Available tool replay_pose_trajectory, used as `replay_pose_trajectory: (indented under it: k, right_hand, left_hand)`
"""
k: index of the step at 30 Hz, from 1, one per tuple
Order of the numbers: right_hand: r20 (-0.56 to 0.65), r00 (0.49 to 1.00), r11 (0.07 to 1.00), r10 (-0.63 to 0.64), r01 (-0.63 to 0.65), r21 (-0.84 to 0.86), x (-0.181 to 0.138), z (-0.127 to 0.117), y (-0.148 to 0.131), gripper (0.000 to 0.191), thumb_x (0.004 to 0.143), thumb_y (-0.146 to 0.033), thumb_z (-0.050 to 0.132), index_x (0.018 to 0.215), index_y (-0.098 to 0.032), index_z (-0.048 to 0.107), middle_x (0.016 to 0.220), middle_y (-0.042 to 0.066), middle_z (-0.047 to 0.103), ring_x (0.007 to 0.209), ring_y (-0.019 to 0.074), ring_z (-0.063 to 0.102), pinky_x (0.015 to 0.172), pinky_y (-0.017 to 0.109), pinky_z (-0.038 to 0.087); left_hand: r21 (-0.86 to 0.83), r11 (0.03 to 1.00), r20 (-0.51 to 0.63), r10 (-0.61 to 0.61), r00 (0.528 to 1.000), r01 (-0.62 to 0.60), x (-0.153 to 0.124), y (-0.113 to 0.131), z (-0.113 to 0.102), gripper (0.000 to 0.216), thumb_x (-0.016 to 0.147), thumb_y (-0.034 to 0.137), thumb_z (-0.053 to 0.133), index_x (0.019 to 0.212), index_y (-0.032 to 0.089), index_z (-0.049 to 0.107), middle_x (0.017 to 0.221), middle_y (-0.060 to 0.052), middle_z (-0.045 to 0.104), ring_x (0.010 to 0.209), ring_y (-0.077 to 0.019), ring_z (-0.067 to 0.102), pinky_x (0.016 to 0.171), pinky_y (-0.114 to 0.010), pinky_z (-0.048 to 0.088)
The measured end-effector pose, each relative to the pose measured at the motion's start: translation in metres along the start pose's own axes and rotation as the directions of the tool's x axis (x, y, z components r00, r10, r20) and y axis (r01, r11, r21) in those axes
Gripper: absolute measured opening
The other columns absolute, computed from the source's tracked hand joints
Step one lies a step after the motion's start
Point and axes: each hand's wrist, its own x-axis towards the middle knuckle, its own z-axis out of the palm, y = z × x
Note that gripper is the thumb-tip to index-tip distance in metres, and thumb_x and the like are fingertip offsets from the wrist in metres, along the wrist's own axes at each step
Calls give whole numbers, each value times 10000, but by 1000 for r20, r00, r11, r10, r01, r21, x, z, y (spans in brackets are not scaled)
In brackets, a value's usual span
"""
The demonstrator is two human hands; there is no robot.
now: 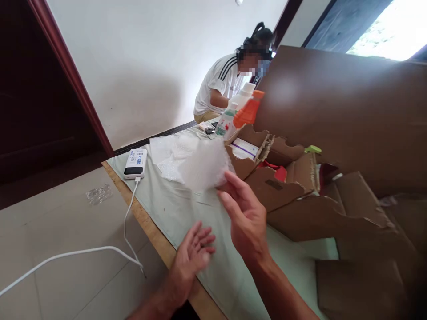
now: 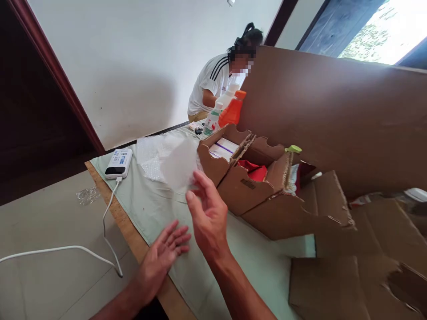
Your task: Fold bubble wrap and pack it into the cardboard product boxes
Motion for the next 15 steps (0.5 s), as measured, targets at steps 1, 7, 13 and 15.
replay_pose_trajectory:
  k: [1,7,13,15]
  right_hand:
    - [-31,998,998,49,-47,48,-19,-16,-6,420,957,-357,607,1371,-290,610,1446,79,613,1262,254,629,988,429,579]
    - [-260,930,965,261,-244,93,-149,-104,-12,373,964,-352,614,1332,-322,662,1395,92,660,1050,244,727,855,397,639]
    - [-445,771,871,456,-490,43,-274,-146,-9,473,951,-392,641,1414,-300,606,1426,122,633,1048,238,734,919,396,624]
    - [-486,743,839,460,-543,-37,-300,-157,-12,476,939,-404,652,1397,-278,621,1450,130,610,1076,242,730,909,379,628]
  left_hand:
    - [-148,987,-8,-58,998,56,2,6,4,757,801,523,773,1429,185,520,1475,-207,541,1357,-359,528,1118,-534,428]
    - [-276,949,-114,-190,975,152,-3,17,23,439,742,454,845,1058,184,703,1096,-82,749,1037,-250,700,937,-408,571]
    - [415,892,-74,-165,983,181,-19,0,47,458,748,310,831,1153,166,675,871,8,716,744,-110,648,702,-216,529]
    - [626,765,21,-206,978,148,-21,-6,56,561,797,328,764,1305,161,596,798,26,666,674,-115,613,637,-231,507]
